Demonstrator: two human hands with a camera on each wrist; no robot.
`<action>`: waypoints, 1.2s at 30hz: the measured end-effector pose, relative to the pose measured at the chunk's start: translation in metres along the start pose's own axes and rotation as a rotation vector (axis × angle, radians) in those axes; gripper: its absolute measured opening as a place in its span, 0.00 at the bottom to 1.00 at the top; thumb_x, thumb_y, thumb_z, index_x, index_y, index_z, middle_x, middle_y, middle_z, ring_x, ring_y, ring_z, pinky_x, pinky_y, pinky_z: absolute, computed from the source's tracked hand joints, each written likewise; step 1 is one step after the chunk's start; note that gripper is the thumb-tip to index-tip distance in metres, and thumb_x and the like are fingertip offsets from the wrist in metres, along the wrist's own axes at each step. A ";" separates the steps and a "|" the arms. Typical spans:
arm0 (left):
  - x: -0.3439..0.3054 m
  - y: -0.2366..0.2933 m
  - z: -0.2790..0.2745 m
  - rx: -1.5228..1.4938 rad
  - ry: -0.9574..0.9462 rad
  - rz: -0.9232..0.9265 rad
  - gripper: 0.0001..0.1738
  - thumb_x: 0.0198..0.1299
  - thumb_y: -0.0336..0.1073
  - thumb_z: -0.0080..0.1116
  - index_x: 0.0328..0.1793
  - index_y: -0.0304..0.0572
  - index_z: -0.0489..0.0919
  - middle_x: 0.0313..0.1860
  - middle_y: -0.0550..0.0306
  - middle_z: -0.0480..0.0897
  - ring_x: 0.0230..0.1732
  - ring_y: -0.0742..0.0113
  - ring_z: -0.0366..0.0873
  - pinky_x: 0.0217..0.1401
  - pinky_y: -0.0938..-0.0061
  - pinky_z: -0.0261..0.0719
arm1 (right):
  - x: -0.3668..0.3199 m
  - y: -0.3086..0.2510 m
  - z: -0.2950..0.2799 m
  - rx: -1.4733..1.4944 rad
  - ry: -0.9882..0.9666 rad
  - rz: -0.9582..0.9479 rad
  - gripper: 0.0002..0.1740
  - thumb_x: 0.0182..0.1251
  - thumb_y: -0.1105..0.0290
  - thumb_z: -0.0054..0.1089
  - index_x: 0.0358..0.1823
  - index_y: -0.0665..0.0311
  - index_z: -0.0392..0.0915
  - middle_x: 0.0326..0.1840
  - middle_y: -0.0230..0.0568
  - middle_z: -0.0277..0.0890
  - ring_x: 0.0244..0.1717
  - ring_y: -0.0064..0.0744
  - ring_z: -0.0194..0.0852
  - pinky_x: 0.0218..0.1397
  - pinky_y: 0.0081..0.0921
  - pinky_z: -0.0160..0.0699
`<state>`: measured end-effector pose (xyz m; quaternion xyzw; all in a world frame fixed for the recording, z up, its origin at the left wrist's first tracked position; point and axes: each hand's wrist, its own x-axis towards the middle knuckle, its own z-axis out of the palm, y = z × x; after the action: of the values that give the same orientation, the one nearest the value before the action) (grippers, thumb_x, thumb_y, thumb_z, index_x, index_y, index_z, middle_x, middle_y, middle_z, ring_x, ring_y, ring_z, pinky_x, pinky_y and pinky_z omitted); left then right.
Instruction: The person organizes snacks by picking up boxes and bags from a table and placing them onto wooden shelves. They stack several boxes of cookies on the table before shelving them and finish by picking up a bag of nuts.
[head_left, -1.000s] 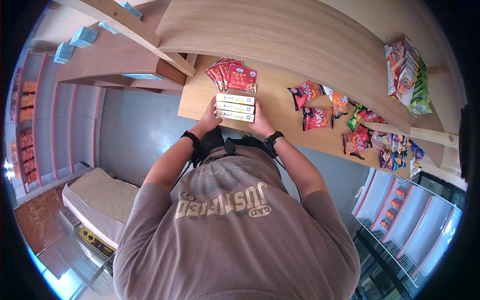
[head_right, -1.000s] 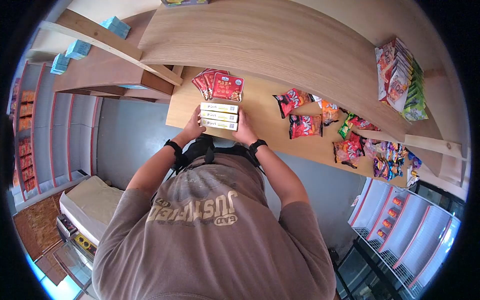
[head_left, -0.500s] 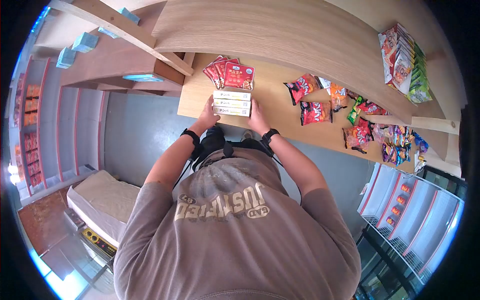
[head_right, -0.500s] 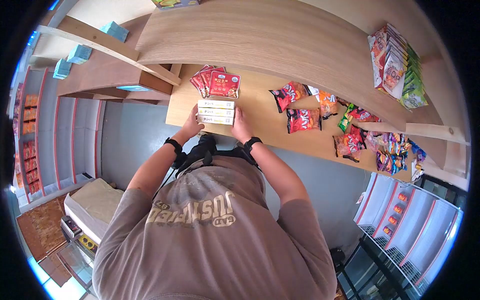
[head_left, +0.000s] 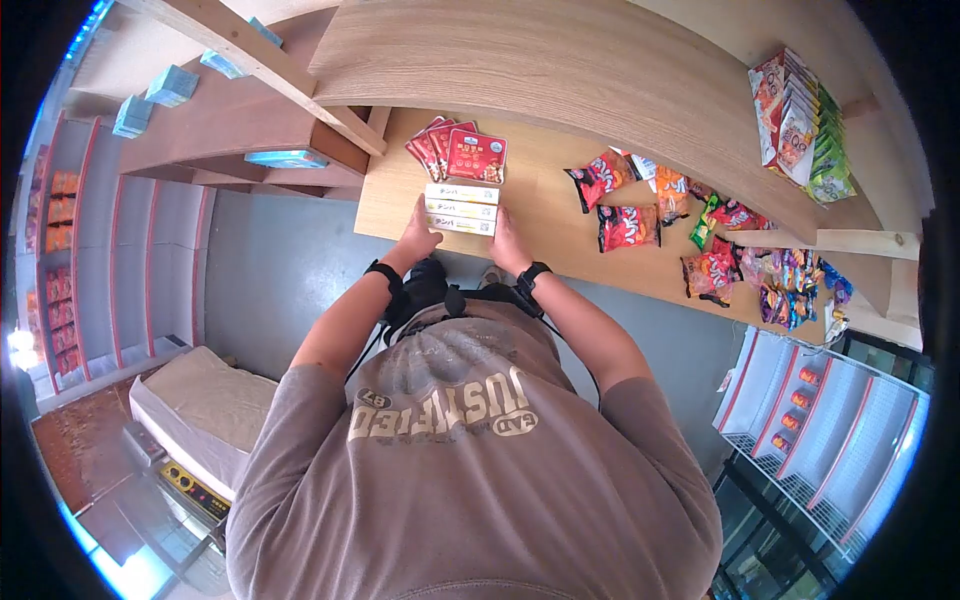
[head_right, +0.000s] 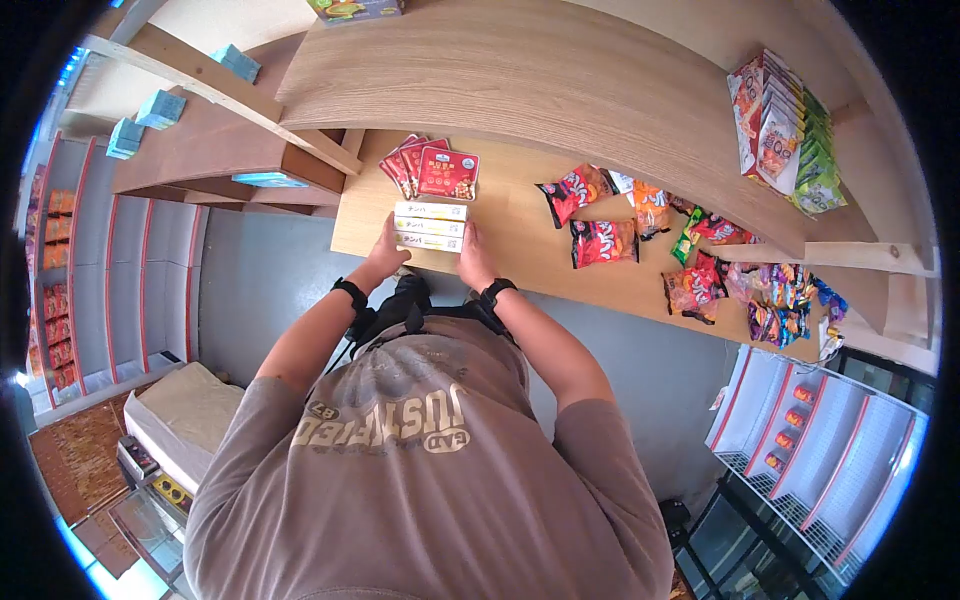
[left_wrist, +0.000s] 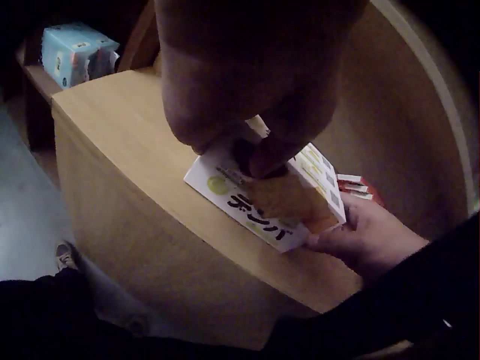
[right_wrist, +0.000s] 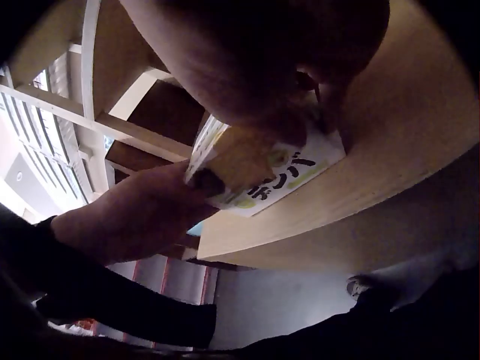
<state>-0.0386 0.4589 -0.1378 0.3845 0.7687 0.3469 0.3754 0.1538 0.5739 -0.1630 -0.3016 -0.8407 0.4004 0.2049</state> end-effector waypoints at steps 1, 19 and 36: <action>0.001 -0.003 0.000 -0.001 0.002 0.003 0.56 0.41 0.23 0.59 0.76 0.30 0.39 0.70 0.34 0.59 0.74 0.47 0.54 0.74 0.70 0.55 | 0.000 -0.003 -0.005 0.052 -0.045 0.030 0.40 0.54 0.82 0.53 0.69 0.73 0.48 0.67 0.63 0.56 0.69 0.58 0.54 0.71 0.41 0.58; -0.008 0.060 -0.038 0.738 -0.057 0.440 0.52 0.42 0.32 0.67 0.75 0.48 0.52 0.71 0.42 0.57 0.73 0.42 0.53 0.72 0.58 0.61 | 0.027 -0.043 -0.065 -0.326 -0.255 -0.134 0.53 0.40 0.70 0.69 0.72 0.66 0.51 0.67 0.54 0.56 0.67 0.52 0.57 0.70 0.40 0.60; -0.026 0.065 -0.045 0.822 -0.063 0.531 0.50 0.33 0.44 0.71 0.68 0.47 0.63 0.58 0.47 0.67 0.61 0.47 0.64 0.63 0.59 0.72 | 0.022 -0.056 -0.053 -0.397 -0.303 -0.189 0.52 0.40 0.63 0.74 0.67 0.70 0.54 0.65 0.57 0.58 0.68 0.55 0.54 0.72 0.41 0.55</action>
<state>-0.0440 0.4558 -0.0548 0.6938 0.7058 0.0867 0.1139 0.1497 0.5895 -0.0850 -0.1929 -0.9483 0.2471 0.0502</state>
